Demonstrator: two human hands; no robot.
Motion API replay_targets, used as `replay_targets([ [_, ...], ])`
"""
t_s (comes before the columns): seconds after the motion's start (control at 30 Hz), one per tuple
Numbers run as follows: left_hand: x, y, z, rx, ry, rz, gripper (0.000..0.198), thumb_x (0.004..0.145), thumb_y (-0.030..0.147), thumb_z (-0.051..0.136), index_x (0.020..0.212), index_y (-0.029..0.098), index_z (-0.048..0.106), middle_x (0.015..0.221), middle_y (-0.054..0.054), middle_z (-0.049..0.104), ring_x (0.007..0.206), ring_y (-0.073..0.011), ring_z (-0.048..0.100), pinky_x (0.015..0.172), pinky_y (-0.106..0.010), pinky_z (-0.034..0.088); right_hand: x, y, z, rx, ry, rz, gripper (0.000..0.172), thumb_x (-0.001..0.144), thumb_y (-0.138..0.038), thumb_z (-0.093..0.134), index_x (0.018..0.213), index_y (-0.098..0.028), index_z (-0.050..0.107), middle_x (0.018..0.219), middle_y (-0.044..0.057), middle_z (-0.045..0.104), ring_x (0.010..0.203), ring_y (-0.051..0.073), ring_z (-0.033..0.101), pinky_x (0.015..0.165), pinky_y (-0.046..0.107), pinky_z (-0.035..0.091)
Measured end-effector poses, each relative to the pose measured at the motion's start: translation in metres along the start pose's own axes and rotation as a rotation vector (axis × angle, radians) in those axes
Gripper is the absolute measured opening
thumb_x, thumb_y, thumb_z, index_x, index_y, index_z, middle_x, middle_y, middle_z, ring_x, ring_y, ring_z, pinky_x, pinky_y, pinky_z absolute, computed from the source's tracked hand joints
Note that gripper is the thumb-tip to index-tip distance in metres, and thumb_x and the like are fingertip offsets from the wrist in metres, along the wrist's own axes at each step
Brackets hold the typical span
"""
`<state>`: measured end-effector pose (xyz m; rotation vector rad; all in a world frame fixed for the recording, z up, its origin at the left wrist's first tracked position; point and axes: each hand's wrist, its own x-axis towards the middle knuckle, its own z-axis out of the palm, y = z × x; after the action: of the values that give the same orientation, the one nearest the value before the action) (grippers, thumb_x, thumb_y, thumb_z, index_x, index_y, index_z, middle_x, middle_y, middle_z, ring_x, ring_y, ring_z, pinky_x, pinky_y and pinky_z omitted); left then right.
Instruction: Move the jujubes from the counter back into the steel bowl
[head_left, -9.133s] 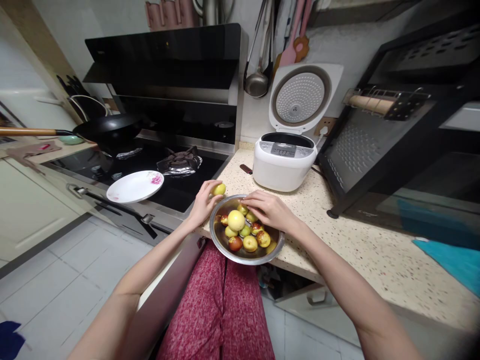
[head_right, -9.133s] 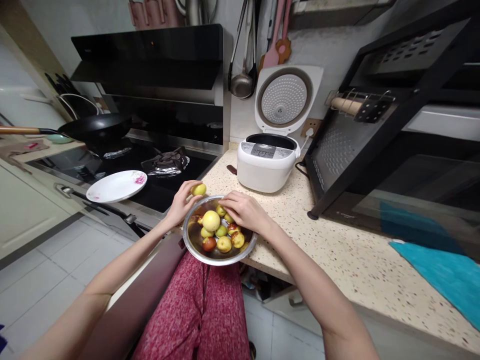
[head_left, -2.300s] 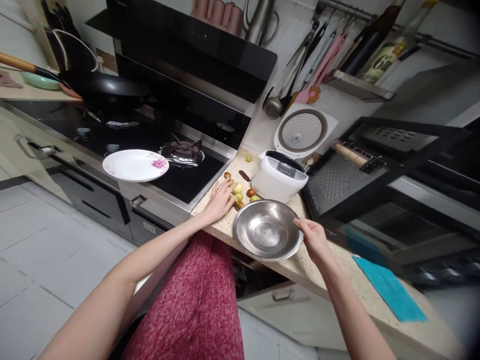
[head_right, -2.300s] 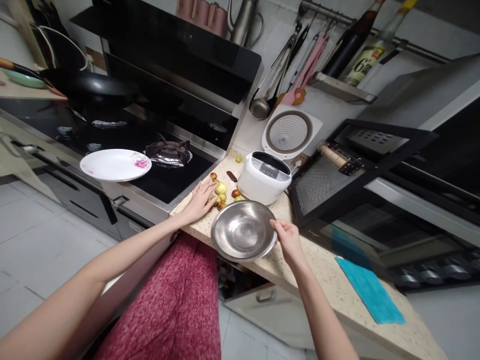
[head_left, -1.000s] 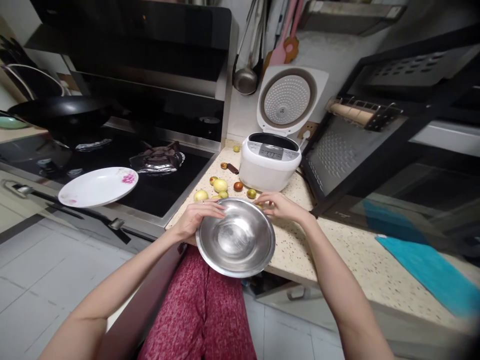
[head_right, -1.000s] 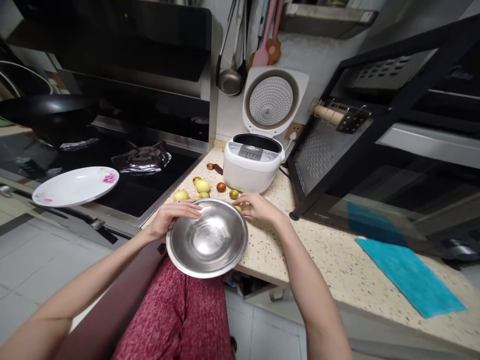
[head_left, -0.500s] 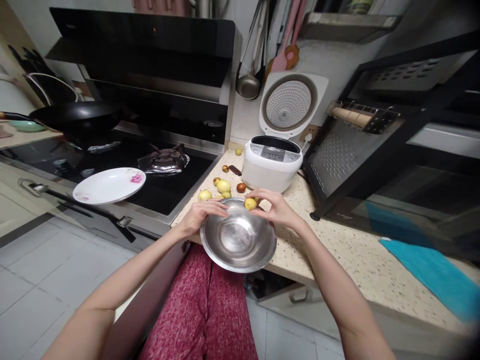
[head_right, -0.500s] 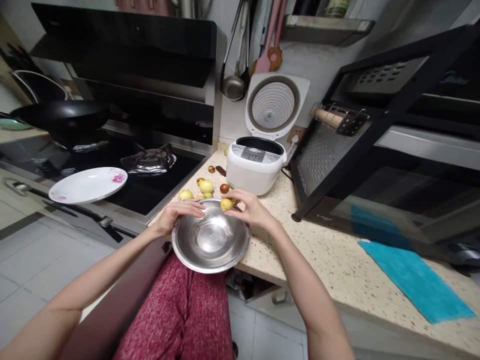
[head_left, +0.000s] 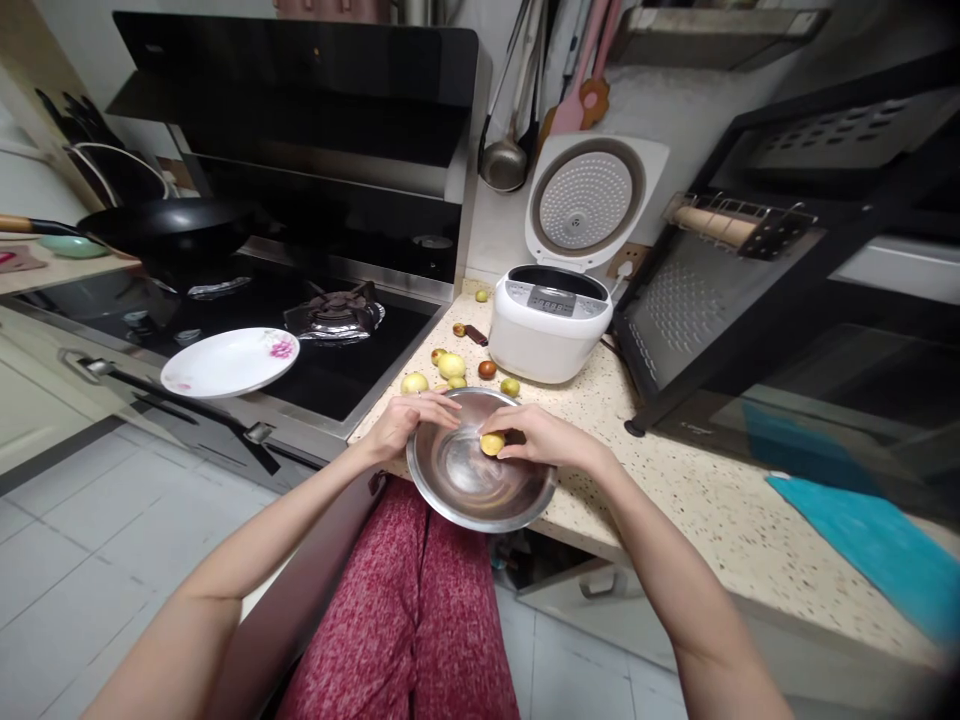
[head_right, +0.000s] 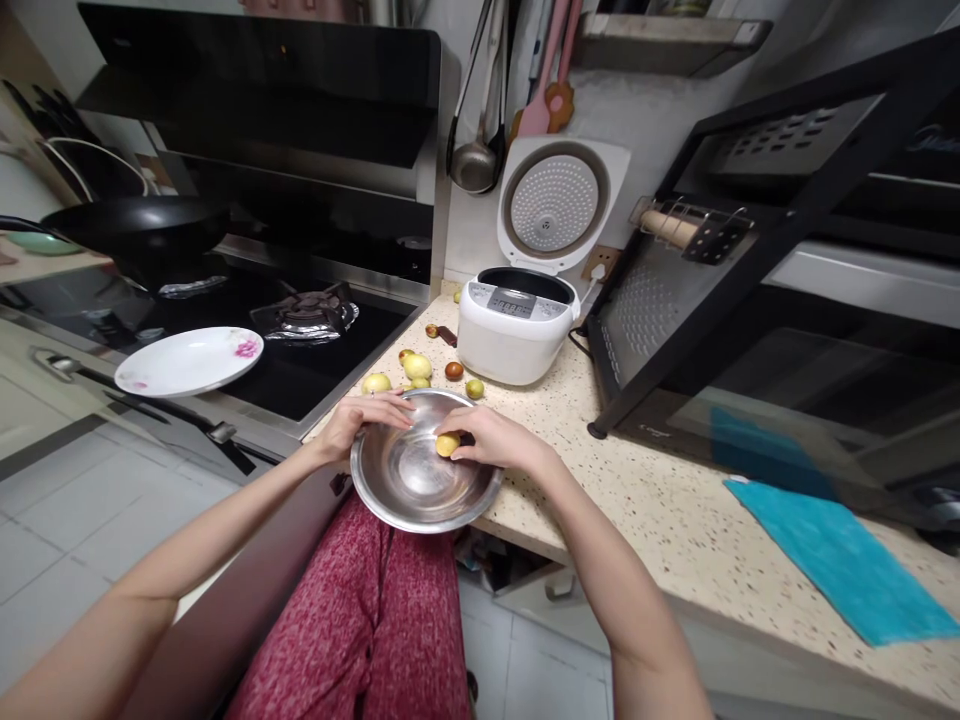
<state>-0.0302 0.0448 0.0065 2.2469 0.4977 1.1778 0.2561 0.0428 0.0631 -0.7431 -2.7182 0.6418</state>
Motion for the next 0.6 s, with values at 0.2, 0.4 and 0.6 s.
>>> replay_targets([
  [0.2,-0.001,-0.003,0.001,-0.002,0.007,0.005,0.089,0.104,0.069,0.014,0.1,0.016,0.085,0.103,-0.015,0.082,0.115,-0.0306,0.072,0.119,-0.053,0.043,0.001,-0.001,0.001,-0.005,-0.034,0.01,0.025,0.09,-0.016,0.074,0.115,-0.018,0.078,0.115,0.012,0.077,0.105,0.025,0.072,0.097,0.037,0.054],
  [0.4,-0.005,-0.005,0.0,0.068,-0.031,0.045,0.086,0.105,0.068,0.015,0.104,0.015,0.083,0.104,-0.015,0.082,0.116,-0.0299,0.072,0.117,-0.053,0.045,0.0,0.007,-0.002,0.089,0.135,-0.054,0.034,0.091,-0.033,0.077,0.123,-0.021,0.076,0.121,0.011,0.077,0.11,0.026,0.073,0.1,0.038,0.055],
  [0.6,-0.008,-0.007,-0.001,0.128,-0.044,0.112,0.082,0.107,0.063,0.015,0.106,0.014,0.081,0.105,-0.014,0.081,0.117,-0.0275,0.071,0.12,-0.052,0.043,-0.001,0.032,-0.003,-0.121,0.608,0.035,0.032,0.103,-0.022,0.054,0.13,-0.021,0.071,0.122,0.012,0.074,0.112,0.027,0.07,0.1,0.043,0.056],
])
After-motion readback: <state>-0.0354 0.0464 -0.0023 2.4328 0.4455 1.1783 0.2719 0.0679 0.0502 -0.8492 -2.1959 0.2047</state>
